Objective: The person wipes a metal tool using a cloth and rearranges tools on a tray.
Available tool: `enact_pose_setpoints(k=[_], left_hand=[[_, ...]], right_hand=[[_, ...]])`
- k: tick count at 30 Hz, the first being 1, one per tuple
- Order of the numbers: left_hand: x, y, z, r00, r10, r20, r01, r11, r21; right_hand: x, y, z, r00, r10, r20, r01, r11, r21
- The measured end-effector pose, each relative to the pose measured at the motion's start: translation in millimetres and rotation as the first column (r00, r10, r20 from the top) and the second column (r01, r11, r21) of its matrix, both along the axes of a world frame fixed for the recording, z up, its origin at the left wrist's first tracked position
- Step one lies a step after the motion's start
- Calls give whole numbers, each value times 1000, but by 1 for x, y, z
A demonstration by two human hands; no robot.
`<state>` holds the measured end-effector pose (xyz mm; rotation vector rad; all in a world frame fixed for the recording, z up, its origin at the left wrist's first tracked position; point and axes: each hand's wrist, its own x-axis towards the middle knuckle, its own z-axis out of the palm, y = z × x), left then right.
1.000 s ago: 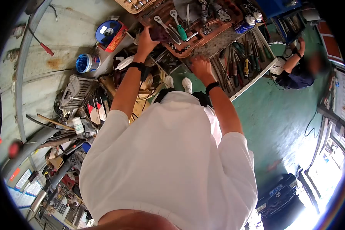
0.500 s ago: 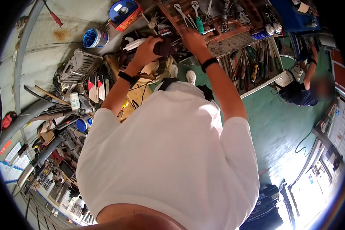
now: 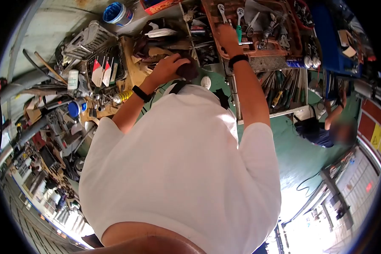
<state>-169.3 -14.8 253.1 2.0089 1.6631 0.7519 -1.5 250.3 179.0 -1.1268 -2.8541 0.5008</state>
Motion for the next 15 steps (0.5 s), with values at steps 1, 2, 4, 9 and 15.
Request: enact_pose_setpoints(k=[1, 2, 4, 9, 15], left_hand=[[-1, 0, 1, 1000, 31, -3, -31, 999, 9], [0, -2, 2, 998, 59, -1, -59, 998, 12], [0, -2, 4, 994, 100, 47, -99, 995, -25], [-6, 4, -8, 705, 315, 635, -208, 949, -239], [-2, 31, 18, 536, 125, 835, 117, 968, -220]], right_hand=[[4, 7, -6, 980, 4, -198, 3, 999, 39], [13, 12, -12, 982, 21, -188, -15, 999, 35], [21, 13, 16, 959, 4, -284, -2, 1000, 8], [65, -25, 61, 901, -305, -309, 156, 892, -424], [91, -98, 117, 563, -501, -657, -218, 677, -703]])
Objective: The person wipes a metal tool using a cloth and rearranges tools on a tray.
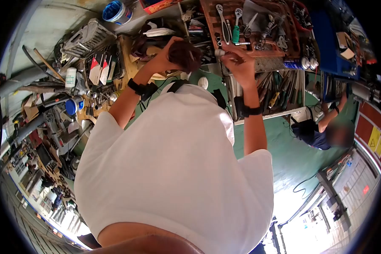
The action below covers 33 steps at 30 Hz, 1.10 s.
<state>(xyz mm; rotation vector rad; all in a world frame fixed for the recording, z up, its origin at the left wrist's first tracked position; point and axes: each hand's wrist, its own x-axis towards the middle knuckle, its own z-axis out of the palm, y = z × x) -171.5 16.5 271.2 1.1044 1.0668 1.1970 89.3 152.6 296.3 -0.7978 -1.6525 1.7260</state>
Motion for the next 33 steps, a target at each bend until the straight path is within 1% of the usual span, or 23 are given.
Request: enact_pose_setpoints(k=[1, 3, 4, 6, 7, 8, 9, 10, 11, 12, 13, 15, 16, 17, 19, 20, 24, 26, 27, 29, 30, 31, 33], left_hand=[[5, 5, 10, 1000, -19, 0, 19, 1000, -1], [17, 14, 30, 967, -177, 181, 193, 978, -78], [22, 20, 39, 965, -195, 175, 210, 975, -73], [33, 29, 58, 954, -281, -108, 296, 940, 170], [38, 30, 69, 950, -292, -110, 307, 936, 169], [44, 31, 81, 940, -332, -81, 342, 923, 178], [49, 32, 87, 926, -374, -53, 377, 907, 188], [55, 32, 86, 920, -387, -54, 390, 902, 187], [61, 32, 82, 927, -350, -139, 374, 893, 248], [67, 33, 79, 927, -303, -220, 361, 877, 316], [70, 36, 77, 922, -316, -222, 376, 868, 325], [79, 35, 77, 951, -307, -43, 310, 945, 102], [84, 35, 91, 967, -256, -4, 255, 963, 81], [87, 38, 97, 961, -278, -5, 277, 957, 91], [91, 40, 107, 946, -316, -77, 323, 939, 118], [95, 40, 115, 942, -337, 9, 335, 940, 68], [103, 46, 114, 946, -319, -51, 322, 942, 92], [102, 46, 106, 972, -236, -19, 236, 957, 168], [100, 48, 100, 969, -246, -25, 247, 953, 174], [89, 50, 88, 968, -253, -2, 240, 918, 317], [87, 50, 92, 961, -275, 35, 259, 935, 241], [87, 52, 96, 959, -281, 26, 267, 932, 245], [90, 49, 106, 946, -308, 102, 280, 933, 226]], right_hand=[[1, -10, 12, 1000, -19, 0, 19, 1000, -1], [5, -26, 33, 998, -4, -64, 4, 1000, 2], [6, -31, 44, 998, 5, -63, 0, 997, 77], [9, -46, 67, 995, -31, -97, 41, 994, 104], [10, -55, 79, 991, -51, -126, 66, 991, 120], [11, -61, 90, 996, -49, -72, 62, 979, 194], [12, -66, 98, 995, -63, -75, 76, 978, 194], [14, -70, 105, 996, -86, -9, 84, 945, 316], [16, -73, 110, 991, -118, 56, 82, 898, 433], [18, -75, 113, 988, -147, 52, 112, 899, 423], [19, -73, 113, 985, -164, 51, 127, 893, 432], [27, -73, 111, 976, -210, 51, 177, 912, 369], [30, -73, 113, 980, -195, 43, 173, 938, 299], [33, -73, 112, 975, -217, 43, 194, 931, 309], [38, -77, 109, 953, -261, -154, 277, 956, 97], [41, -76, 109, 953, -258, -161, 278, 954, 115], [56, -71, 107, 944, -276, -182, 310, 930, 198], [64, -69, 106, 935, -290, -204, 333, 916, 223], [68, -68, 105, 931, -298, -211, 344, 911, 229], [74, -71, 102, 930, -317, -188, 356, 905, 232], [73, -73, 99, 926, -314, -210, 349, 924, 158], [71, -72, 98, 922, -318, -219, 356, 920, 162], [65, -80, 99, 940, -317, -126, 332, 936, 116]])
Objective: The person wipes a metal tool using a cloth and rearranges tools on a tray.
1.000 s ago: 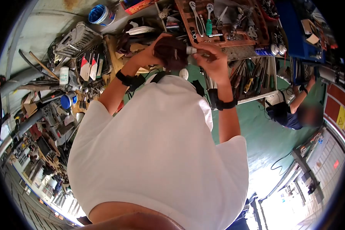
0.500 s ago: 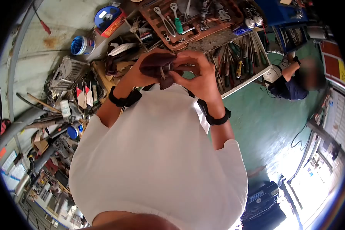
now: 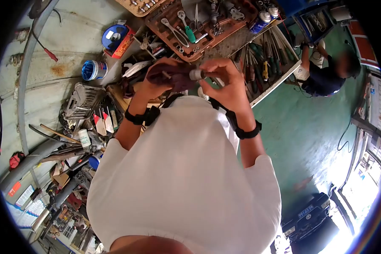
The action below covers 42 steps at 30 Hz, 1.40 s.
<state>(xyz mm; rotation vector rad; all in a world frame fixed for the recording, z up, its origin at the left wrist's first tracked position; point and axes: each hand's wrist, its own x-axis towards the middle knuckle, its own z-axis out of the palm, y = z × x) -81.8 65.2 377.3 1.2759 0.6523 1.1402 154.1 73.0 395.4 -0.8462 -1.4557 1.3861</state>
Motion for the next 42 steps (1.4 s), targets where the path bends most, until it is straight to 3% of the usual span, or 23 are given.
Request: enact_pose_setpoints(k=[2, 4, 5, 9, 11, 12, 14, 18, 22, 24, 27, 29, 34, 37, 39, 42], left_hand=[[-5, -5, -6, 993, -16, -116, 14, 1000, -11], [-2, -10, -1, 960, -144, -239, 81, 964, -253], [-4, -12, -3, 948, -170, -268, 94, 957, -275], [-4, -17, -13, 962, -140, -232, 68, 954, -293], [-2, -18, -17, 986, -44, -161, -16, 936, -351], [-6, -15, -16, 986, -32, -163, -26, 939, -343], [-12, -14, -15, 948, -78, -308, -37, 936, -351], [-24, -19, -20, 942, -75, -328, -45, 938, -345], [-27, -25, -28, 986, -36, -161, -26, 928, -371], [-28, -28, -27, 996, 0, -84, -31, 931, -365], [-35, -27, -22, 994, -80, -74, 47, 929, -367], [-40, -22, -15, 953, -202, -224, 129, 944, -304], [-40, -20, -15, 939, -170, -299, 99, 966, -239], [-37, -20, -24, 947, -88, -308, 23, 978, -208], [-33, -22, -27, 954, -24, -300, -44, 975, -218], [-31, -18, -28, 929, -71, -363, 0, 981, -193]], right_hand=[[-10, 0, 4, 999, -20, -26, 21, 1000, 9], [-11, 5, 9, 941, 49, 335, -183, 906, 383], [-16, 1, 14, 941, 81, 330, -185, 937, 296], [-21, 10, 19, 916, 120, 382, -264, 899, 349], [-28, 11, 28, 809, 6, 588, -401, 737, 544], [-32, 12, 26, 810, 9, 587, -408, 728, 551], [-38, 6, 18, 756, -21, 654, -475, 670, 570], [-46, 5, 7, 806, 82, 586, -446, 735, 510], [-54, 3, 0, 848, 18, 530, -322, 812, 487], [-53, 7, 11, 753, -108, 649, -375, 740, 559], [-48, 7, 14, 753, -100, 650, -426, 679, 598], [-47, 6, 14, 747, -101, 657, -437, 669, 601], [-46, 3, 3, 743, -126, 657, -434, 656, 617], [-43, 4, -5, 700, -227, 677, -450, 596, 665], [-44, 6, -5, 709, -152, 689, -451, 653, 608], [-50, 4, -9, 735, -74, 674, -441, 703, 558]])
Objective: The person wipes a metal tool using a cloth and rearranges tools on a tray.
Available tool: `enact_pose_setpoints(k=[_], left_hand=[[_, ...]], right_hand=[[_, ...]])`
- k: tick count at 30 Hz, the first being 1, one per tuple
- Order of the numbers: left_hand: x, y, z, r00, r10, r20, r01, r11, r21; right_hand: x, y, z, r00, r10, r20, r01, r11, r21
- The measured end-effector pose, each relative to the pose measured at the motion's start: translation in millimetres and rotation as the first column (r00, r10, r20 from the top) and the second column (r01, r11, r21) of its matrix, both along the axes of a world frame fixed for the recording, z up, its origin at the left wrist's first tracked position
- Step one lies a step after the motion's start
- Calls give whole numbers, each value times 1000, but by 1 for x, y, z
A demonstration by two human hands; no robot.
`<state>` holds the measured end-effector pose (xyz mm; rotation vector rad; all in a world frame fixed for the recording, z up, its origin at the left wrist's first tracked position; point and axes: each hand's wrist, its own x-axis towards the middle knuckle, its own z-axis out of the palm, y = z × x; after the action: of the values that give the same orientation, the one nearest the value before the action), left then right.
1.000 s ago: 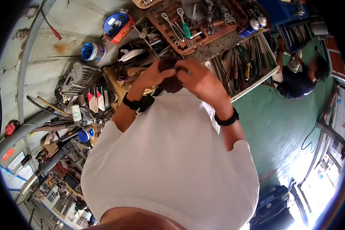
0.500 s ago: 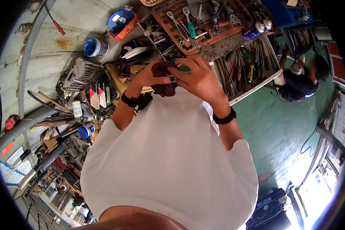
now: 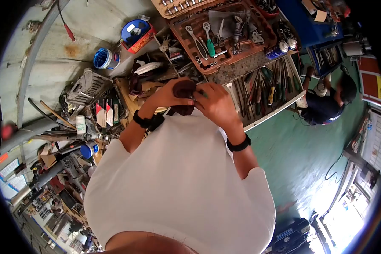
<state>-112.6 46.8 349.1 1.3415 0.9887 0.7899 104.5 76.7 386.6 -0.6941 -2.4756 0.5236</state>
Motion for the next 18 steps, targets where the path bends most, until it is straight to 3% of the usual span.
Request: enact_pose_setpoints(k=[5, 7, 9, 10, 12, 14, 18], left_hand=[[1, -15, -9, 986, 52, 157, -34, 993, -116], [-1, -19, -1, 978, 100, 185, -81, 991, -104], [-6, -29, 18, 988, 135, -81, -135, 991, 6], [-8, -34, 17, 983, 172, -56, -172, 985, 5], [-17, -45, 13, 962, 216, -165, -220, 975, -10], [-25, -62, 17, 940, 294, -172, -304, 952, -34], [-35, -93, 1, 874, 472, -118, -479, 876, -45]], right_hand=[[-13, 3, -3, 997, 80, -4, -80, 997, 10], [-14, 7, -12, 994, 106, -15, -107, 980, -170], [-18, 19, -10, 989, 140, -42, -146, 964, -224], [-19, 24, -10, 990, 115, -86, -135, 948, -289], [-23, 43, -16, 988, 117, -104, -140, 954, -265], [-30, 69, -30, 999, -47, -13, 40, 938, -346], [-48, 141, -128, 999, -46, 27, 52, 957, -285]])
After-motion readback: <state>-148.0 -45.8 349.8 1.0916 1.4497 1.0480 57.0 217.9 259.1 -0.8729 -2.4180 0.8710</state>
